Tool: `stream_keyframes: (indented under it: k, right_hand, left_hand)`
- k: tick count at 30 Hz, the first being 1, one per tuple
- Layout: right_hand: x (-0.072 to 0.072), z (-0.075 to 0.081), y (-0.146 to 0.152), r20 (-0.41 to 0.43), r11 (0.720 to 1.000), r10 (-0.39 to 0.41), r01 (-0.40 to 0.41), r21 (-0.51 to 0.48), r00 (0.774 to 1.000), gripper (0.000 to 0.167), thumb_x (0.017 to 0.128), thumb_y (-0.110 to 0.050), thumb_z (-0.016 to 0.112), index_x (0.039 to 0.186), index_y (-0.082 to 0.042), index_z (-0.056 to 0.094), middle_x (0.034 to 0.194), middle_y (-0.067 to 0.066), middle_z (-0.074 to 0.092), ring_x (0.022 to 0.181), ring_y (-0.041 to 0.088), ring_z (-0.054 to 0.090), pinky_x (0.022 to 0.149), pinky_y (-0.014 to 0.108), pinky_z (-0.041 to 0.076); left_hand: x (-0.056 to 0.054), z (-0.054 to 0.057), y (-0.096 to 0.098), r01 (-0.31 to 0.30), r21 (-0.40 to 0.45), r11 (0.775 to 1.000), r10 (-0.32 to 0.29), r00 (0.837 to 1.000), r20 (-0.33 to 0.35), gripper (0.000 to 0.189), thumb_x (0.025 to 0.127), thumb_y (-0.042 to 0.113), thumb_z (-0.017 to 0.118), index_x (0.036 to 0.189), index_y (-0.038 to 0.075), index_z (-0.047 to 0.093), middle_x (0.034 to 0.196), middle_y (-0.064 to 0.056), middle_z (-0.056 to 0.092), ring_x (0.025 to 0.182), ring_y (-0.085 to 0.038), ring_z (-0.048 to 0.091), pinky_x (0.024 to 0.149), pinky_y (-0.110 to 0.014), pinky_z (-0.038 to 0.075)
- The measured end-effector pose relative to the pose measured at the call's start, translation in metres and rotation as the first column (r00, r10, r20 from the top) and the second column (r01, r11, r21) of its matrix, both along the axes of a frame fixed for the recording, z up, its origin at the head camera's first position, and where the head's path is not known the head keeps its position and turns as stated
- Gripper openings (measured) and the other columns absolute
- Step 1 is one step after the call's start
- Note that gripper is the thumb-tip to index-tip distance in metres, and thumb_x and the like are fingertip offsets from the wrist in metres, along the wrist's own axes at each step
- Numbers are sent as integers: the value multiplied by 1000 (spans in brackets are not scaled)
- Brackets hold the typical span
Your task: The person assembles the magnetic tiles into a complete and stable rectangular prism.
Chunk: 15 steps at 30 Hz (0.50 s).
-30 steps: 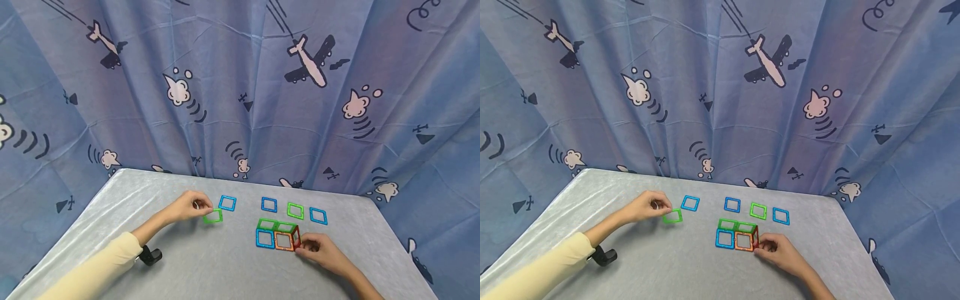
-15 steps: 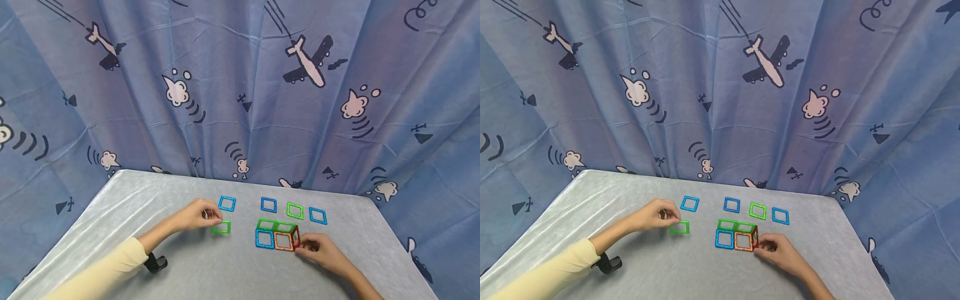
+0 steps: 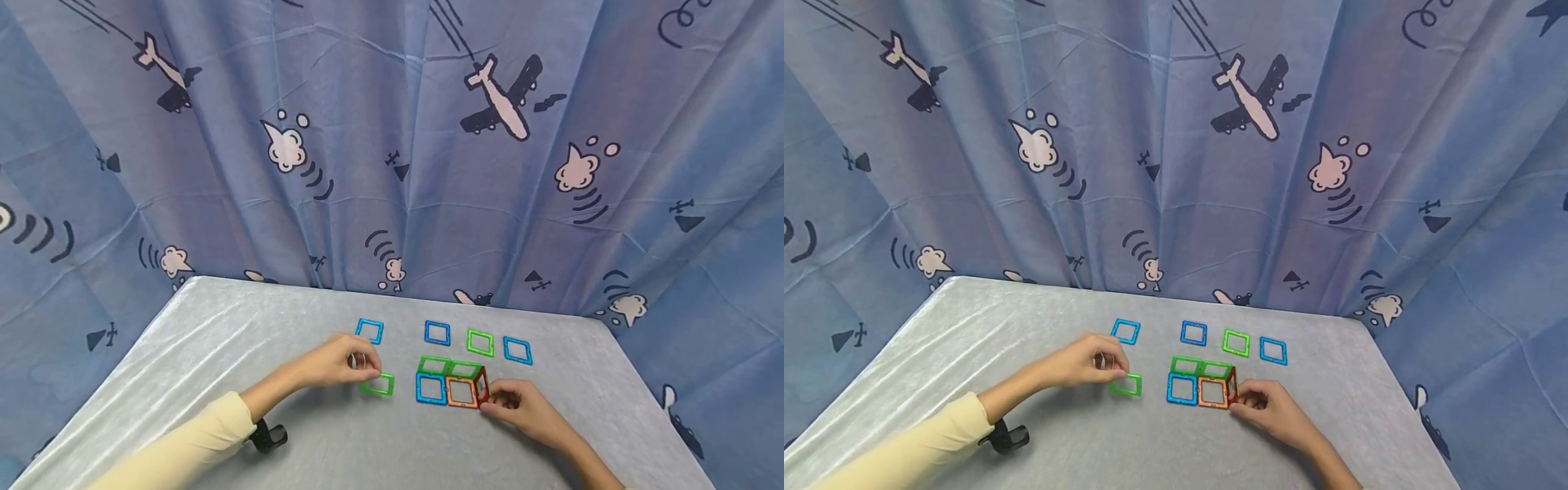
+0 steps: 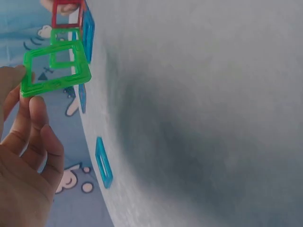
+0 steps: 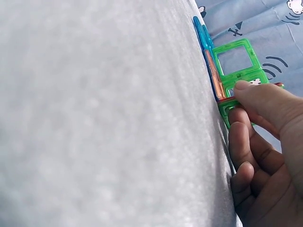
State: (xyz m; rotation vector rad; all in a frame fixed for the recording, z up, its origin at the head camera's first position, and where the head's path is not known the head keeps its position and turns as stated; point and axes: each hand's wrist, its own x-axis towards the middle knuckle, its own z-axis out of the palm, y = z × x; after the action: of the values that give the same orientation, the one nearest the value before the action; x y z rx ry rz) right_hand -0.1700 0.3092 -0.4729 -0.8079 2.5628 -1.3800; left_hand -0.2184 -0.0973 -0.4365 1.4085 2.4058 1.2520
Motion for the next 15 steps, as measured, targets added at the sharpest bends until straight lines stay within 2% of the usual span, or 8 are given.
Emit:
stream_keyframes:
  k: [9,15]
  right_hand:
    - [0,1,0,-10,1000,3,-3,6,1000,4,94,-14,75,97,-12,73,78,-3,65,65,7,56,55,26,48]
    - [0,1,0,-8,1000,-2,2,9,1000,4,94,-14,75,97,-12,73,78,-3,65,64,6,55,54,26,48]
  left_hand:
    - [3,-3,21,17,-11,1000,-17,1000,24,8,95,15,75,92,22,74,88,17,63,77,-2,60,67,-23,53]
    - [4,-4,31,40,-4,999,-40,999,30,3,96,15,73,94,13,75,89,16,63,78,-3,59,68,-23,53]
